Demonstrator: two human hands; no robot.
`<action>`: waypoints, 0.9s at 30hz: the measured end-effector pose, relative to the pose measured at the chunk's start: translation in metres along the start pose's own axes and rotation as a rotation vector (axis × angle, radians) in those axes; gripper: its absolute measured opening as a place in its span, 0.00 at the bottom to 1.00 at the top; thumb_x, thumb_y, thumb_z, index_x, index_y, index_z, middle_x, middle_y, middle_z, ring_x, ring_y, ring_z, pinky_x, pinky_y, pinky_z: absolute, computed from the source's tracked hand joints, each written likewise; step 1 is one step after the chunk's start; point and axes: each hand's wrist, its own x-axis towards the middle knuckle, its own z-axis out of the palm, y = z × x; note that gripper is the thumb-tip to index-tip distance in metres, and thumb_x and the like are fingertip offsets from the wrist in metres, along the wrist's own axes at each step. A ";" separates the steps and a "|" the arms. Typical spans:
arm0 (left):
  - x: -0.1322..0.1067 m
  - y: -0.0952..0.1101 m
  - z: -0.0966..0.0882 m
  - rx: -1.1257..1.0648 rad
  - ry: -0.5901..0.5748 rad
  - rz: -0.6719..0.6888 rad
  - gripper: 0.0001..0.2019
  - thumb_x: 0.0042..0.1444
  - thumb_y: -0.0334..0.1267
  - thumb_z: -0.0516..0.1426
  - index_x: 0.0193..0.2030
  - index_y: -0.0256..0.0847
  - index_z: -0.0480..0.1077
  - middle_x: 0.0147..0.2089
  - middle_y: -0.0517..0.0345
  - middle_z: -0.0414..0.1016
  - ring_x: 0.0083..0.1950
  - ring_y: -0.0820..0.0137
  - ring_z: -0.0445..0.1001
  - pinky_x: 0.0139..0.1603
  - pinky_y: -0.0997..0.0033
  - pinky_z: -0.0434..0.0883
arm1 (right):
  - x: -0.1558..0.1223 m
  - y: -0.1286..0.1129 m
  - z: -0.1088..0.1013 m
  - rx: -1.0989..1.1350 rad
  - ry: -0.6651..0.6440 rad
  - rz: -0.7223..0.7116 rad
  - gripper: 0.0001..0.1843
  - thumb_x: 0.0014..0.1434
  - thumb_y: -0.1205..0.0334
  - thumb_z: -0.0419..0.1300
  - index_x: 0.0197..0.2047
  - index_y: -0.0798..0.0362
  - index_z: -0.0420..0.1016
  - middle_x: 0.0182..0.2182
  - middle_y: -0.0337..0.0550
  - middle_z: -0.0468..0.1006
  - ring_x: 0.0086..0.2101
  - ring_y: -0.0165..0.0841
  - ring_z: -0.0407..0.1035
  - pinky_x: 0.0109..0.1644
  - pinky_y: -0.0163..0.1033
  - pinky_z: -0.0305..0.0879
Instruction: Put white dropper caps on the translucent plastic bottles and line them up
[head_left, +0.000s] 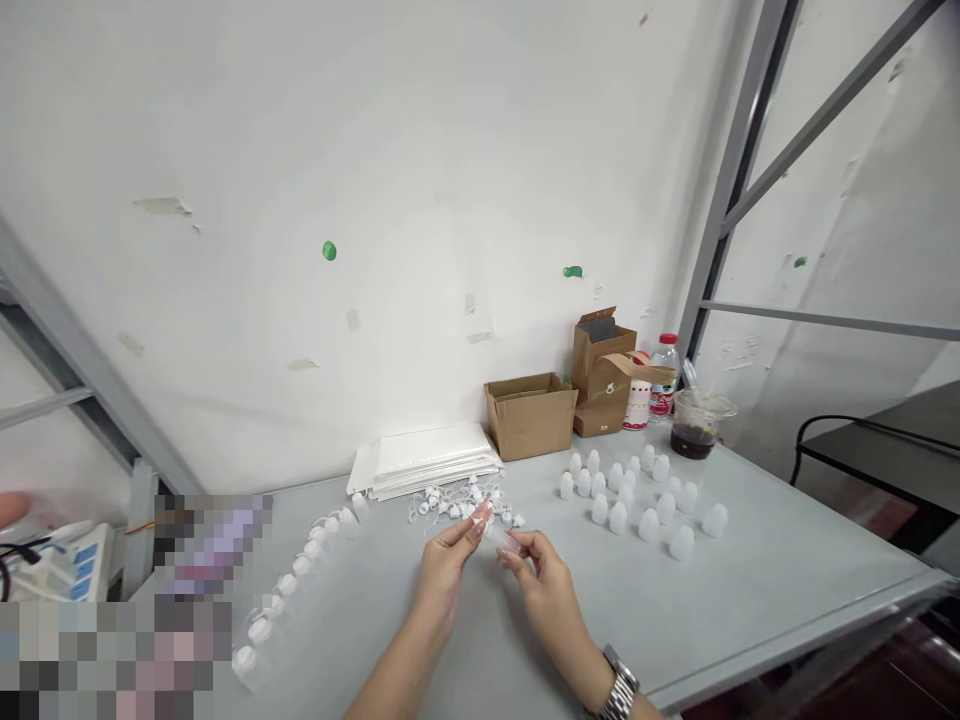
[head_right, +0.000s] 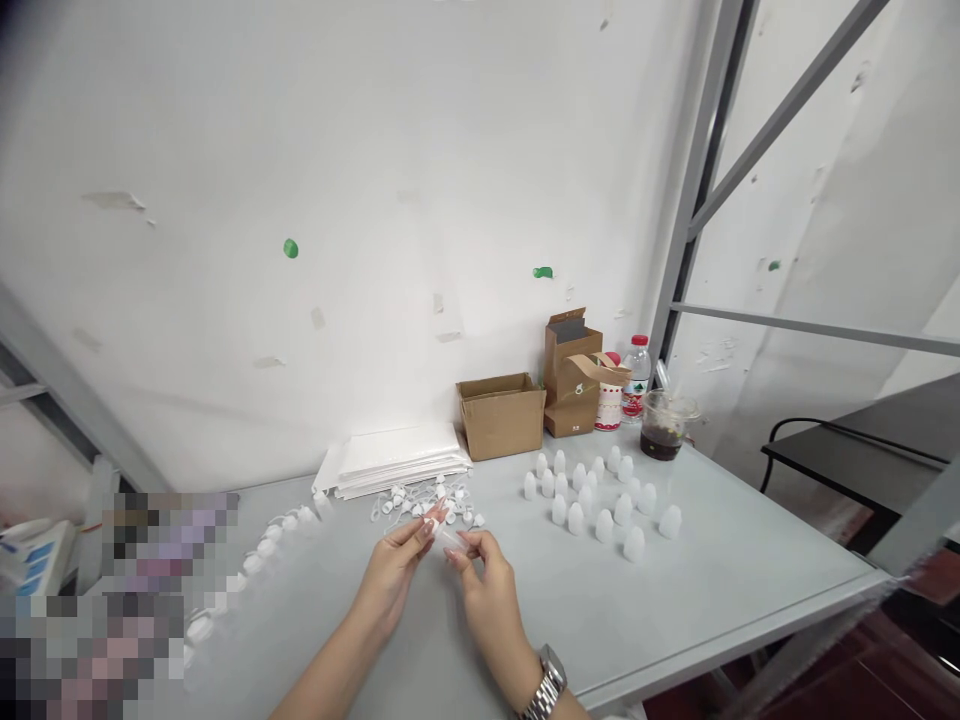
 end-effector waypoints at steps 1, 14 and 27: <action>-0.001 0.000 0.001 -0.007 0.011 -0.001 0.19 0.38 0.44 0.64 0.39 0.39 0.75 0.48 0.47 0.74 0.58 0.57 0.62 0.60 0.59 0.54 | -0.001 0.000 0.000 -0.033 0.021 -0.018 0.12 0.52 0.54 0.58 0.34 0.53 0.70 0.30 0.44 0.76 0.34 0.37 0.69 0.40 0.40 0.64; -0.001 0.011 -0.001 0.133 -0.092 0.080 0.15 0.44 0.44 0.60 0.39 0.40 0.75 0.57 0.50 0.65 0.60 0.58 0.60 0.61 0.60 0.51 | 0.007 -0.007 0.003 0.411 -0.194 0.289 0.24 0.47 0.40 0.57 0.21 0.55 0.67 0.12 0.33 0.64 0.14 0.24 0.55 0.31 0.37 0.62; -0.003 0.014 0.000 0.186 -0.071 0.104 0.14 0.41 0.44 0.62 0.35 0.41 0.77 0.59 0.49 0.62 0.59 0.53 0.60 0.59 0.55 0.55 | 0.006 -0.002 0.003 0.285 -0.150 0.199 0.23 0.49 0.41 0.55 0.24 0.55 0.67 0.17 0.37 0.68 0.19 0.28 0.61 0.28 0.35 0.59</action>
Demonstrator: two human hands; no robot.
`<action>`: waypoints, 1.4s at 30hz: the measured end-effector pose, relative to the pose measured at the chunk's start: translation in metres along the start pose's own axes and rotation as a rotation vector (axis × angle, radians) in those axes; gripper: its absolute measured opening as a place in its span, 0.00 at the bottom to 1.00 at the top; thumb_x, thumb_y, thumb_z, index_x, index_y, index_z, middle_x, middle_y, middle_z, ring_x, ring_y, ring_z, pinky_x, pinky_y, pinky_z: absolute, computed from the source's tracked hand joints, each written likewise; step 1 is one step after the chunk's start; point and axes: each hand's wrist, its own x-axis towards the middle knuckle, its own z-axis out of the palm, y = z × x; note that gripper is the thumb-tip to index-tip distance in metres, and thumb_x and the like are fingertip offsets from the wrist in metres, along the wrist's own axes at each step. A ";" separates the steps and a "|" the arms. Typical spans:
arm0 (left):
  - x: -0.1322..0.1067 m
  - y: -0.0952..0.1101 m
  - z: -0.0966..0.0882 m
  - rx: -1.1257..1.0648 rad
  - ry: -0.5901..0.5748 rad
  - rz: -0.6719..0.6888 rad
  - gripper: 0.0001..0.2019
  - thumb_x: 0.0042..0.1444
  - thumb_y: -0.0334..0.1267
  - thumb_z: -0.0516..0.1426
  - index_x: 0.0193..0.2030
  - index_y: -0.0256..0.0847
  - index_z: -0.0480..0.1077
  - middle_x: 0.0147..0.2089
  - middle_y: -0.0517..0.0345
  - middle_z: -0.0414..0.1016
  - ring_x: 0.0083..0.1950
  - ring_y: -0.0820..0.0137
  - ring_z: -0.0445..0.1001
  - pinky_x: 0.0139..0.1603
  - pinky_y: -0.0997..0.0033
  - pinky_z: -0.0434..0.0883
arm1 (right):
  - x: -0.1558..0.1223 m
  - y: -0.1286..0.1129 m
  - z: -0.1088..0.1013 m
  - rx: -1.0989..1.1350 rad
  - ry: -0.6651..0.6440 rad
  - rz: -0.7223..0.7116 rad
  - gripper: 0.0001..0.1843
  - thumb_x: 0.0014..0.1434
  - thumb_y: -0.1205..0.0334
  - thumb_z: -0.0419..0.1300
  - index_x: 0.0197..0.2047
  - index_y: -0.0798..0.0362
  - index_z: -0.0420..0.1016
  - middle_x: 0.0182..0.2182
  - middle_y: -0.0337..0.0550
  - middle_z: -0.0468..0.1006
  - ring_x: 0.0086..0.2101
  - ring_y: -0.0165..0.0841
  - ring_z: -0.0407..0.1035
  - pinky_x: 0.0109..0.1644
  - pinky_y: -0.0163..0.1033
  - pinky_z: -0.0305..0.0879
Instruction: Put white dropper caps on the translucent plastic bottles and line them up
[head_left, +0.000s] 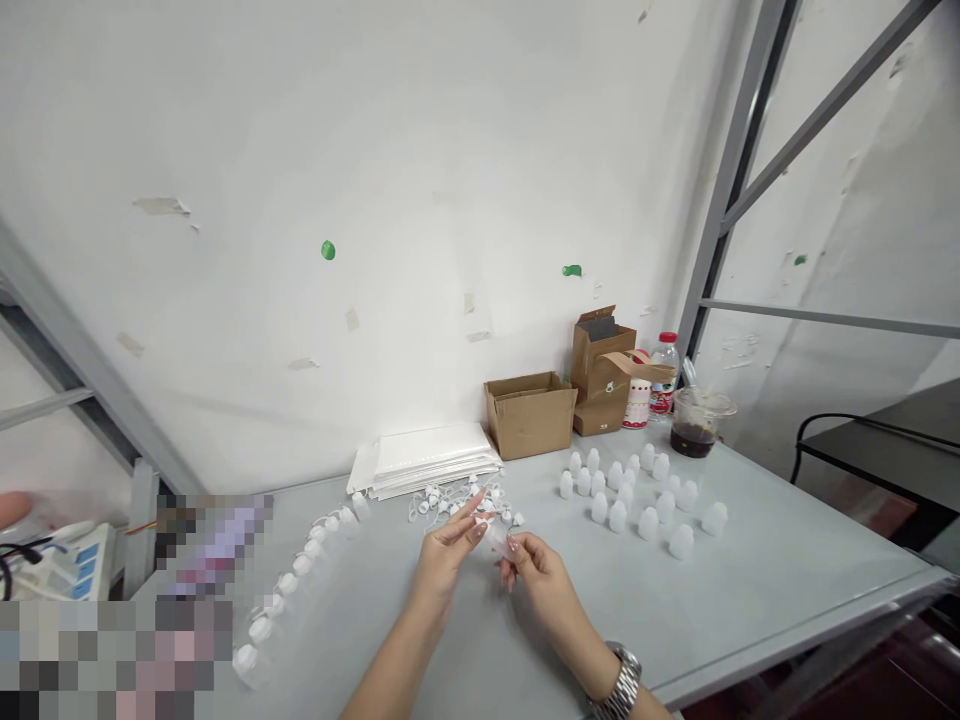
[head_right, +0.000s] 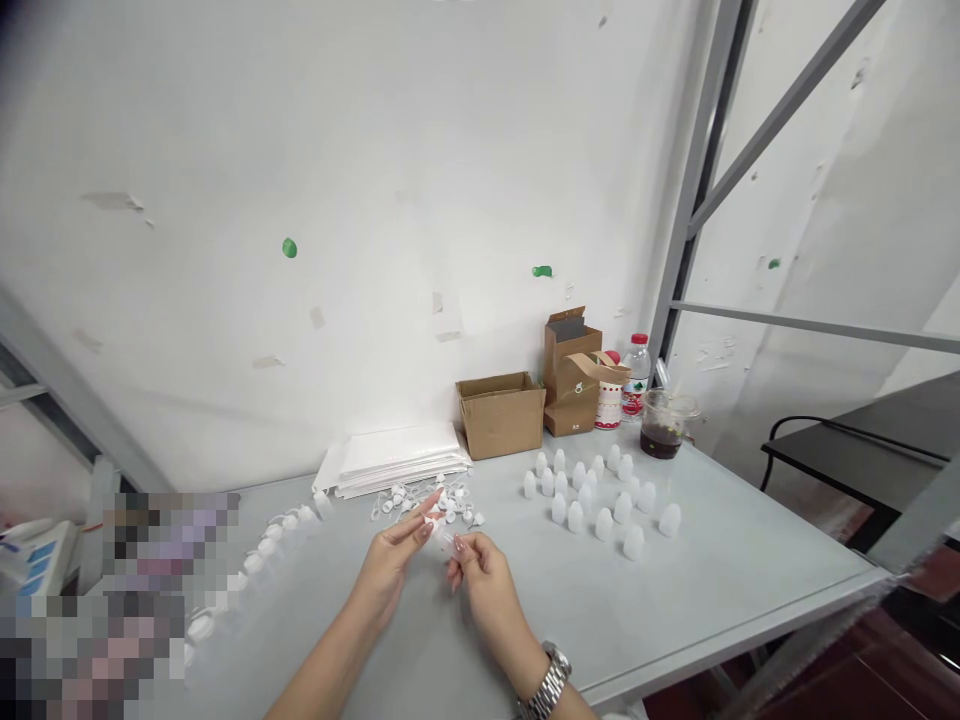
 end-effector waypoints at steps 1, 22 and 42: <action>0.000 0.000 0.000 0.003 0.008 -0.001 0.14 0.41 0.44 0.62 0.35 0.41 0.77 0.60 0.49 0.62 0.59 0.53 0.60 0.59 0.55 0.56 | -0.001 0.000 0.000 -0.029 0.021 -0.029 0.22 0.50 0.42 0.55 0.25 0.55 0.67 0.18 0.37 0.69 0.20 0.29 0.62 0.29 0.35 0.60; 0.002 -0.010 0.001 -0.054 0.076 0.014 0.15 0.42 0.43 0.61 0.38 0.42 0.76 0.57 0.52 0.65 0.59 0.58 0.60 0.59 0.60 0.54 | -0.001 0.001 0.001 -0.018 0.079 -0.047 0.17 0.46 0.47 0.61 0.27 0.54 0.67 0.21 0.37 0.70 0.24 0.30 0.64 0.32 0.35 0.60; 0.001 -0.006 0.001 -0.078 0.054 -0.029 0.17 0.41 0.43 0.62 0.40 0.40 0.75 0.49 0.50 0.74 0.57 0.57 0.63 0.59 0.59 0.54 | -0.001 -0.003 0.000 0.069 0.108 -0.091 0.16 0.45 0.51 0.64 0.33 0.53 0.68 0.26 0.39 0.71 0.30 0.33 0.67 0.35 0.37 0.63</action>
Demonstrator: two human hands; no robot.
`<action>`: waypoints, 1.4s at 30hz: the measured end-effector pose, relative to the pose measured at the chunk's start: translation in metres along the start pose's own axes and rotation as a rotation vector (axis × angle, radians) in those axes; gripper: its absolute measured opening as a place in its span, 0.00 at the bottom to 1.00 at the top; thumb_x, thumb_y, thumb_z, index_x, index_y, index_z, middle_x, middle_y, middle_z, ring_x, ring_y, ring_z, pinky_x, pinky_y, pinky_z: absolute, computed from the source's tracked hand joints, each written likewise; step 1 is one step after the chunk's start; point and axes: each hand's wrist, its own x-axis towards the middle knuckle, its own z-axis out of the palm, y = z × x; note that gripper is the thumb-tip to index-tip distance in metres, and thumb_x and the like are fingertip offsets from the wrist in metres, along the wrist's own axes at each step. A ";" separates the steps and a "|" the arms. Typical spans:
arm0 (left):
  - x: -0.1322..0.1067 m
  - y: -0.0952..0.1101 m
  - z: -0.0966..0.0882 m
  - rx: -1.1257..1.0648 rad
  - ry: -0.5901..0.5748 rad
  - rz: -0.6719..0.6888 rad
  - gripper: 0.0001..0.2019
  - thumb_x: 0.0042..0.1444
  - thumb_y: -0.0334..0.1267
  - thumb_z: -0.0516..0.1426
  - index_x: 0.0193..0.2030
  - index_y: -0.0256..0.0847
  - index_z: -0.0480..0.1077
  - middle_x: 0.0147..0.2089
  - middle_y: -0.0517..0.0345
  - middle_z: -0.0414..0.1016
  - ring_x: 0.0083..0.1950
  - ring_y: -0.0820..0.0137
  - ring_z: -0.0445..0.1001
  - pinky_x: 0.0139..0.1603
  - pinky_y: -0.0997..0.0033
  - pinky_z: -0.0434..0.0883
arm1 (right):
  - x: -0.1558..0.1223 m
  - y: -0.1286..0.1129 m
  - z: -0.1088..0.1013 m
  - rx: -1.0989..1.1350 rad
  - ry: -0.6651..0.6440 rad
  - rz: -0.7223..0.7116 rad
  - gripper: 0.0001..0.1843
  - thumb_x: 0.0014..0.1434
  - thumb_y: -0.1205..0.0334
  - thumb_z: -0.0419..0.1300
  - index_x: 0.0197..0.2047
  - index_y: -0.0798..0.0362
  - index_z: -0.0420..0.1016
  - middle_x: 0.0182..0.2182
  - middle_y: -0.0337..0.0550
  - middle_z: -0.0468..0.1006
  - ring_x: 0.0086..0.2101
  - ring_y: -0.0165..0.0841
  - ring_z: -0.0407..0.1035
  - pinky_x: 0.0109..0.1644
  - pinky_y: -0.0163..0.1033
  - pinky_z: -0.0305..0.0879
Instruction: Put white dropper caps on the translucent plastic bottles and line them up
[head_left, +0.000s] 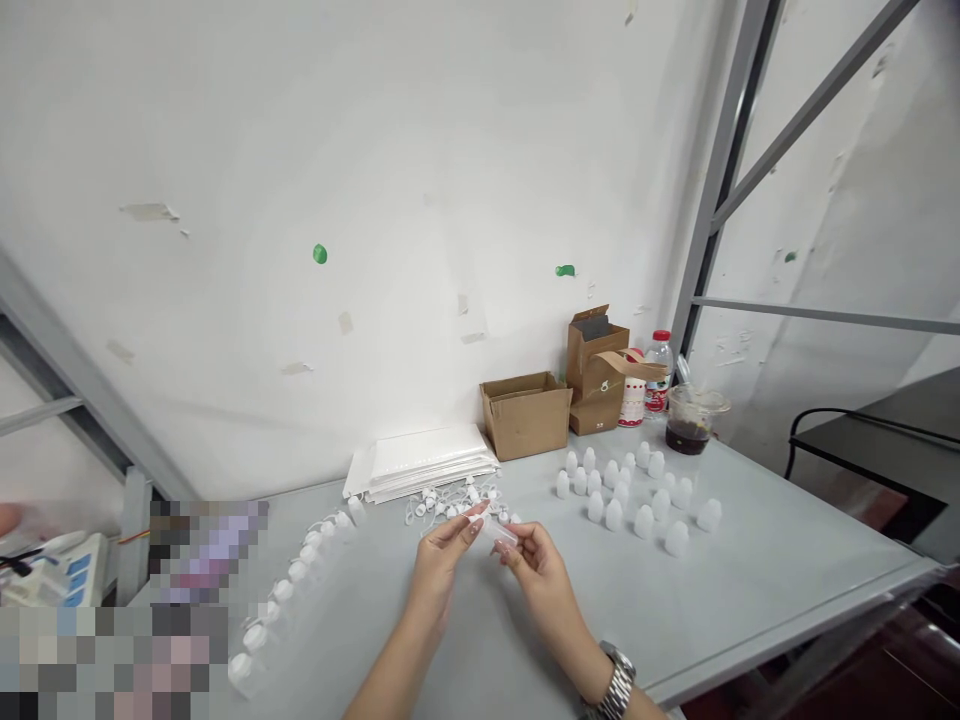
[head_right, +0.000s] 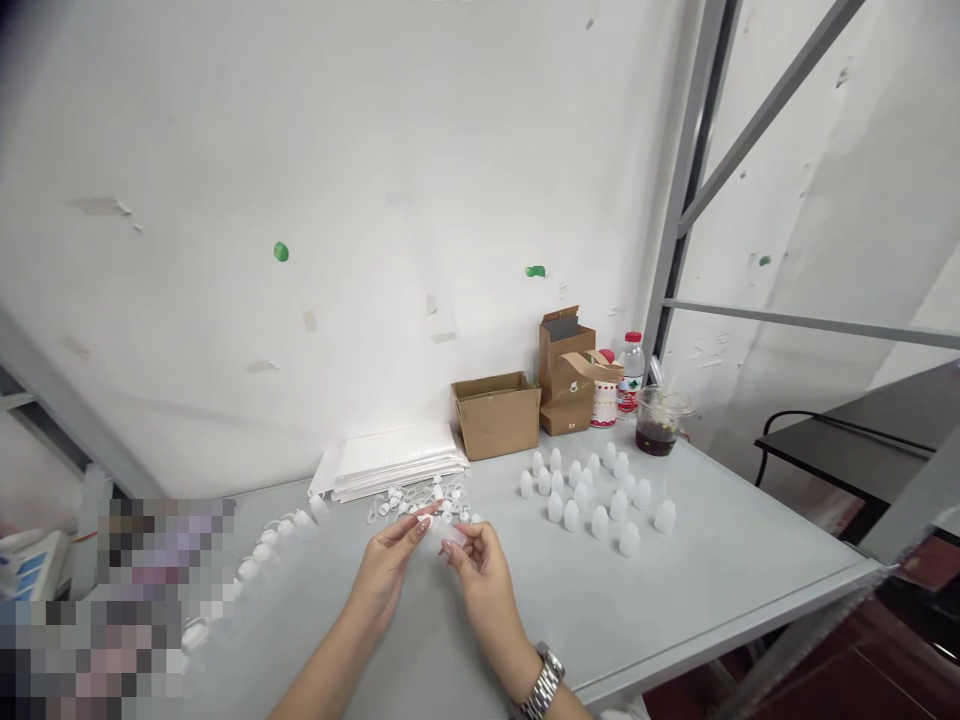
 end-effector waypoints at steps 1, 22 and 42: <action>0.000 0.001 0.000 0.003 0.005 0.002 0.16 0.41 0.43 0.62 0.38 0.41 0.76 0.49 0.50 0.74 0.57 0.57 0.63 0.59 0.59 0.54 | -0.001 0.001 -0.001 -0.035 0.010 -0.022 0.15 0.46 0.52 0.63 0.34 0.53 0.68 0.28 0.40 0.71 0.31 0.33 0.67 0.37 0.38 0.63; 0.003 -0.006 -0.001 -0.057 0.048 -0.006 0.16 0.41 0.44 0.62 0.36 0.38 0.76 0.43 0.47 0.77 0.54 0.58 0.66 0.59 0.59 0.56 | 0.003 -0.003 0.002 0.037 -0.133 0.149 0.21 0.44 0.46 0.63 0.32 0.57 0.72 0.21 0.40 0.72 0.23 0.31 0.65 0.31 0.37 0.61; 0.001 -0.001 0.001 -0.028 -0.062 -0.025 0.16 0.40 0.45 0.63 0.34 0.37 0.77 0.44 0.47 0.77 0.52 0.58 0.68 0.56 0.61 0.59 | 0.000 -0.004 0.005 0.103 -0.202 0.392 0.30 0.46 0.32 0.49 0.21 0.54 0.65 0.08 0.32 0.61 0.11 0.22 0.49 0.17 0.32 0.41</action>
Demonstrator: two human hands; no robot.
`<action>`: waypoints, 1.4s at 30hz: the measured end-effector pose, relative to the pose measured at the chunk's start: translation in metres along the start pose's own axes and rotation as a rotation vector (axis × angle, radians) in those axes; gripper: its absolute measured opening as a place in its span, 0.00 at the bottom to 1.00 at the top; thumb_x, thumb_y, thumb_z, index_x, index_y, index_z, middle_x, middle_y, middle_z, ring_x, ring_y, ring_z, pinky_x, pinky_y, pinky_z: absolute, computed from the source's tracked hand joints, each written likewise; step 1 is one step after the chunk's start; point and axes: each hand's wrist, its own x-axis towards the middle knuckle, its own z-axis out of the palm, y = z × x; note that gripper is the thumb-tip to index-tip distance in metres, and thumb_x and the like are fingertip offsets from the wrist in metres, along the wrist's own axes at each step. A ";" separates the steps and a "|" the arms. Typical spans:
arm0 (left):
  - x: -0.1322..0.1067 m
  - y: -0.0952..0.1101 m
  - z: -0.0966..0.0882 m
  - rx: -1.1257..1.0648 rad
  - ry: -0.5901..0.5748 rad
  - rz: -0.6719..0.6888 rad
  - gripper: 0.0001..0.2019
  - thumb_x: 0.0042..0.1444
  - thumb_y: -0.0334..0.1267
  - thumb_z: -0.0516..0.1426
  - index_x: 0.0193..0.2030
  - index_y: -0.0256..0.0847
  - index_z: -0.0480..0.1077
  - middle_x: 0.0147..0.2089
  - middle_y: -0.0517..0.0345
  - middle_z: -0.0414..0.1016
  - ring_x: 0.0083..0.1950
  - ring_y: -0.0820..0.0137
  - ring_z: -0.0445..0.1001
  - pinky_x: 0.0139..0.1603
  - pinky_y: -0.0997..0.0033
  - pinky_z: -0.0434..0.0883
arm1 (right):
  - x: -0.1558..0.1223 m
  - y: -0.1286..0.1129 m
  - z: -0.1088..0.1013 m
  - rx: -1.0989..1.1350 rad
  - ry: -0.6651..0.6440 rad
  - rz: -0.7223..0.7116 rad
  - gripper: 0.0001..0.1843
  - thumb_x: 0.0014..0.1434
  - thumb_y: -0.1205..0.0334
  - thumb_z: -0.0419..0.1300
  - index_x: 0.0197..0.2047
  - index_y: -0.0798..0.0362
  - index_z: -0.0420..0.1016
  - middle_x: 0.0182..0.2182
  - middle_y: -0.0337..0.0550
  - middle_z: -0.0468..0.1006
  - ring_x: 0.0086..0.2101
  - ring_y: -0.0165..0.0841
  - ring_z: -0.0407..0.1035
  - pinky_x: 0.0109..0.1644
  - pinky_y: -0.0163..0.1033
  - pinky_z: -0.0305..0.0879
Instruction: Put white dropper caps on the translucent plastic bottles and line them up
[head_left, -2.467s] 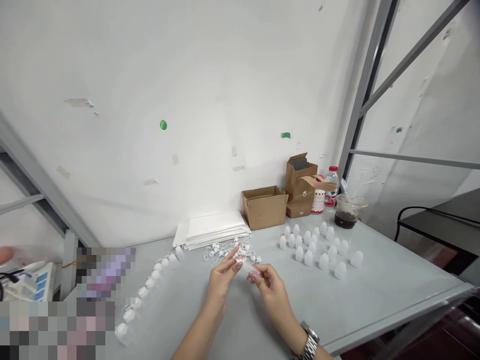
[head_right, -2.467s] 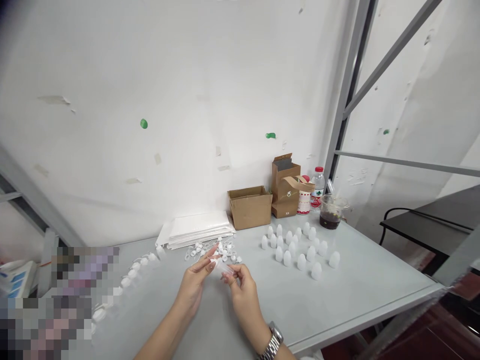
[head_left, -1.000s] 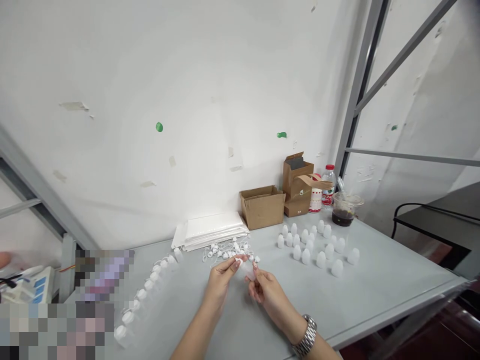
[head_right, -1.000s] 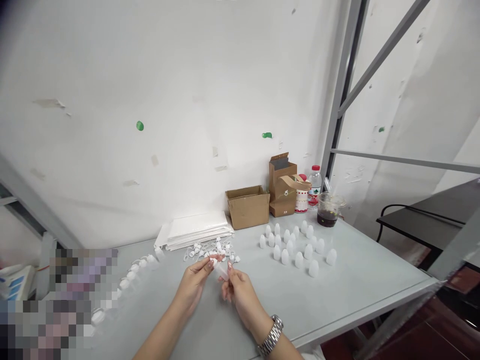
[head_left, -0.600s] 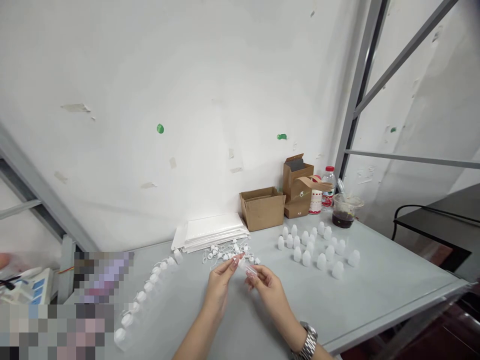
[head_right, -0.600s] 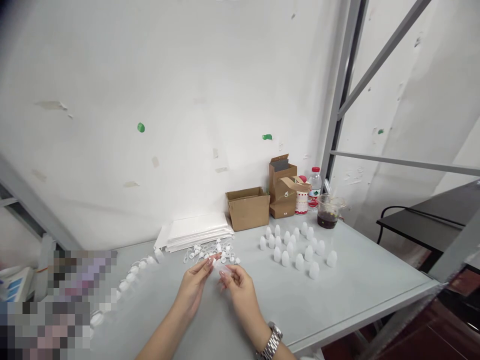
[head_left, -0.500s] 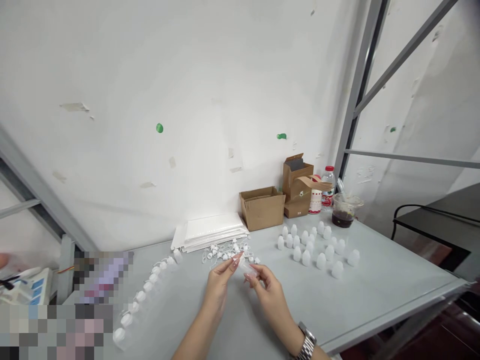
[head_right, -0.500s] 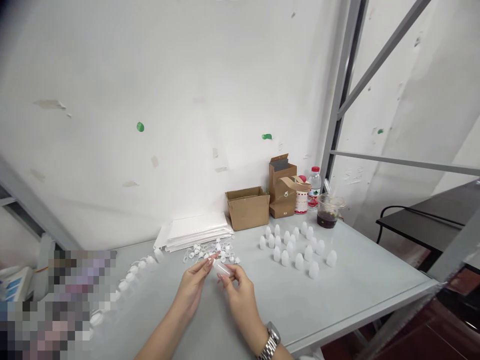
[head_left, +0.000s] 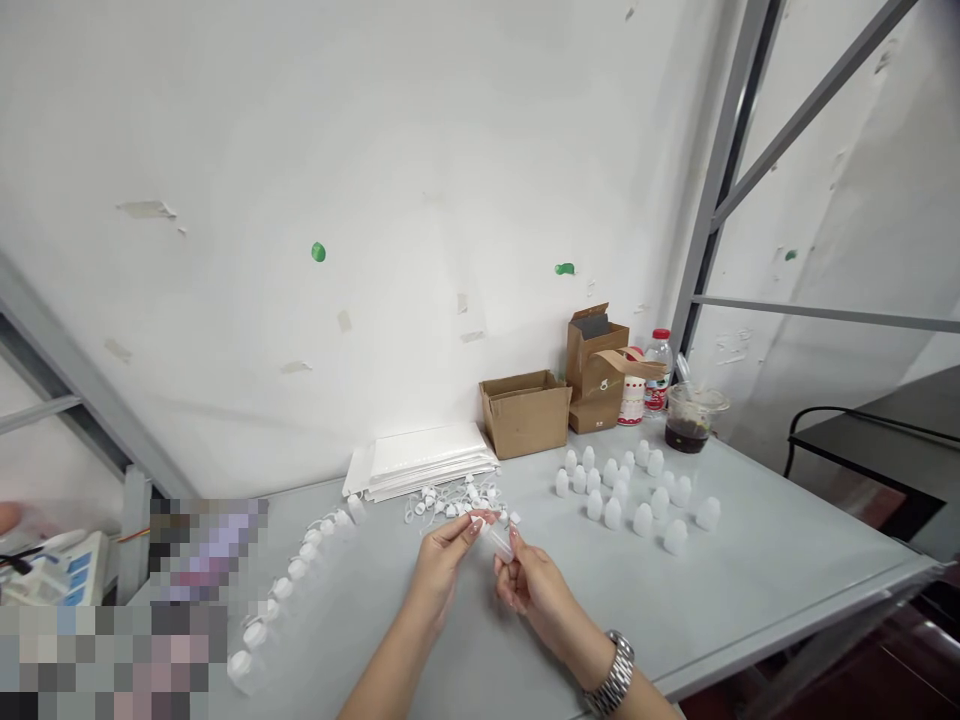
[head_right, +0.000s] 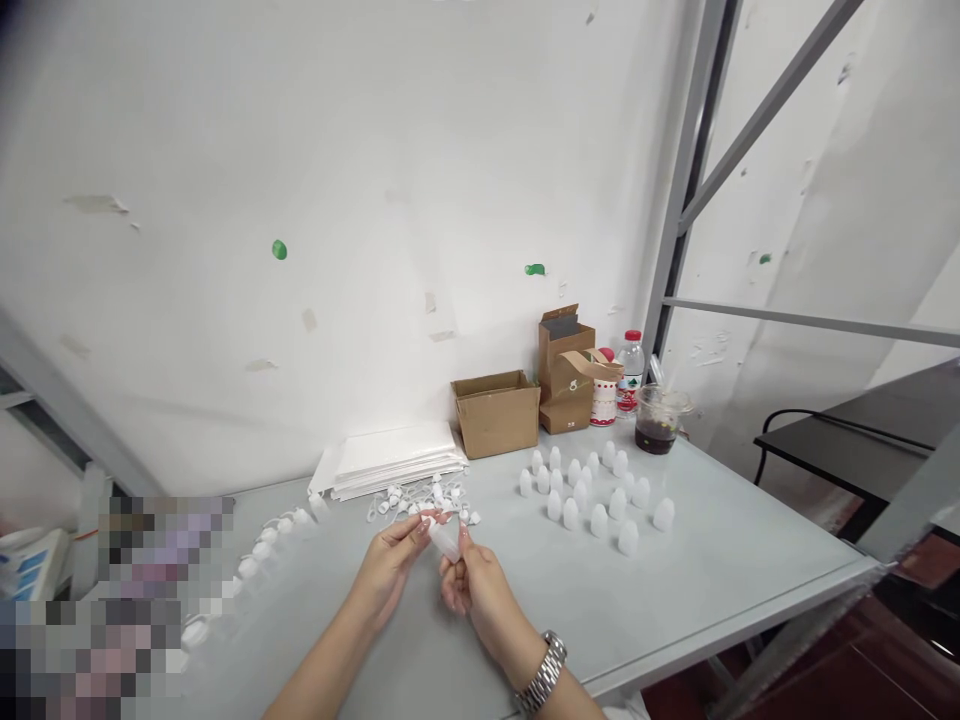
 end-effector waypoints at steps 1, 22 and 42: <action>0.000 -0.001 0.000 -0.002 0.002 -0.003 0.15 0.40 0.44 0.63 0.34 0.37 0.77 0.43 0.47 0.77 0.51 0.58 0.69 0.56 0.61 0.59 | 0.000 -0.001 0.000 0.027 -0.007 0.011 0.30 0.46 0.33 0.50 0.21 0.55 0.66 0.08 0.32 0.61 0.11 0.22 0.49 0.17 0.31 0.41; 0.001 0.001 0.000 -0.104 0.042 -0.083 0.17 0.37 0.44 0.64 0.35 0.36 0.77 0.41 0.45 0.78 0.49 0.59 0.71 0.57 0.60 0.59 | 0.000 -0.001 0.002 0.036 -0.008 -0.042 0.28 0.46 0.36 0.54 0.24 0.57 0.68 0.12 0.38 0.70 0.14 0.27 0.62 0.21 0.32 0.56; -0.001 0.016 -0.001 0.145 -0.079 -0.028 0.22 0.38 0.42 0.64 0.44 0.39 0.73 0.39 0.52 0.79 0.46 0.61 0.72 0.53 0.61 0.63 | 0.002 0.000 -0.002 0.169 -0.035 -0.005 0.29 0.42 0.35 0.57 0.21 0.58 0.68 0.08 0.37 0.67 0.10 0.23 0.56 0.14 0.29 0.48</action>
